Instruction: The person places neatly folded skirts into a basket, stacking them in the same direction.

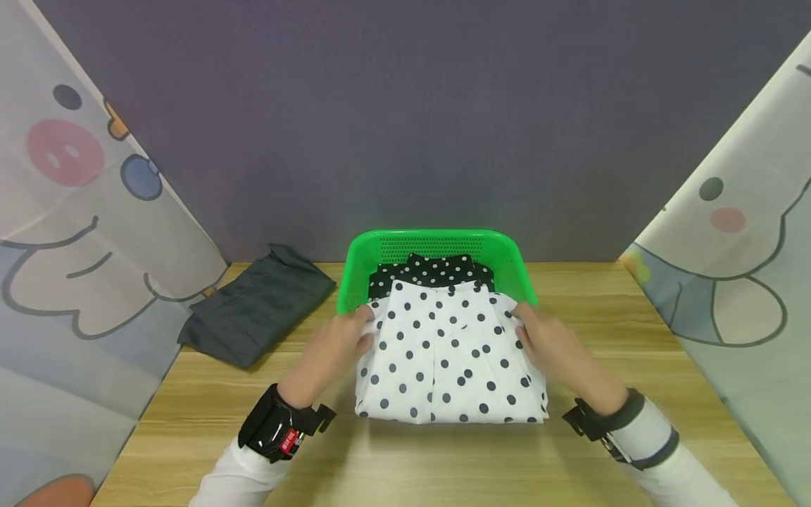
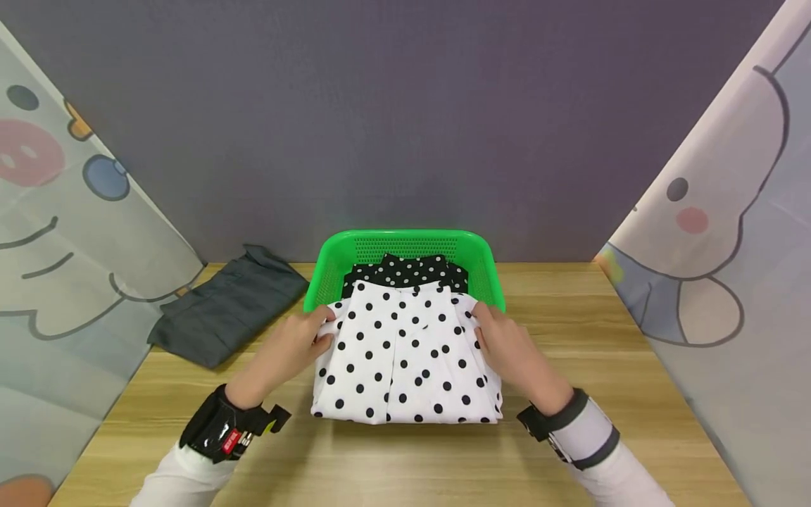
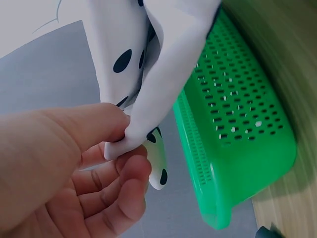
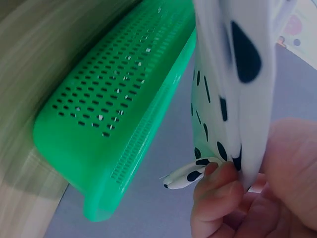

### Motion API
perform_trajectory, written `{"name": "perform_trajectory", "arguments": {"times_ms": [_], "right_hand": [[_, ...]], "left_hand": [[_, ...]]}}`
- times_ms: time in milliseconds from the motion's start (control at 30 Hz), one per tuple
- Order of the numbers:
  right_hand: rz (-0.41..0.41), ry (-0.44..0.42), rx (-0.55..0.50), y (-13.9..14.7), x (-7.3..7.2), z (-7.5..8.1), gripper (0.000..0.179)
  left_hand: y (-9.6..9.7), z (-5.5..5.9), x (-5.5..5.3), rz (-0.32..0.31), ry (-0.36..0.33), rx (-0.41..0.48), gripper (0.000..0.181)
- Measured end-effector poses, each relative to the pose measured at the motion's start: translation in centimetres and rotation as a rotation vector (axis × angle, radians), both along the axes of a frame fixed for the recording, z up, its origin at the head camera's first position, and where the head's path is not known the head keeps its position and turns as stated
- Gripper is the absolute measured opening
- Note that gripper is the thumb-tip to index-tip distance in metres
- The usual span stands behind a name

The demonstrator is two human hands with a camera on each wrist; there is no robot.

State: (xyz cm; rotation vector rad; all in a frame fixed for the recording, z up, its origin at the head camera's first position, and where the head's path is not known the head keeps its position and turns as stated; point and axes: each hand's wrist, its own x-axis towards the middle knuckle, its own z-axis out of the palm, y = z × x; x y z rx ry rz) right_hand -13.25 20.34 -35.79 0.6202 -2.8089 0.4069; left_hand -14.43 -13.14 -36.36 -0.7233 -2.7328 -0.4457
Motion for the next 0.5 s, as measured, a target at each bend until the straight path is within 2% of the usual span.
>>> {"name": "perform_trajectory", "arguments": {"times_ms": [133,300,500], "right_hand": [[0.002,0.002,0.013,-0.07,-0.06,0.16,0.02],[0.017,0.0,0.01,-0.07,-0.21,0.3,0.019],[0.018,-0.055,0.017,-0.18,-0.09,0.67,0.02]], "left_hand": [[-0.12,0.06,-0.17,-0.021,0.032,-0.002,0.024],[-0.16,0.41,-0.16,0.003,0.064,-0.05,0.023],[-0.1,0.67,0.02,0.007,0.033,-0.071,0.023]]}}
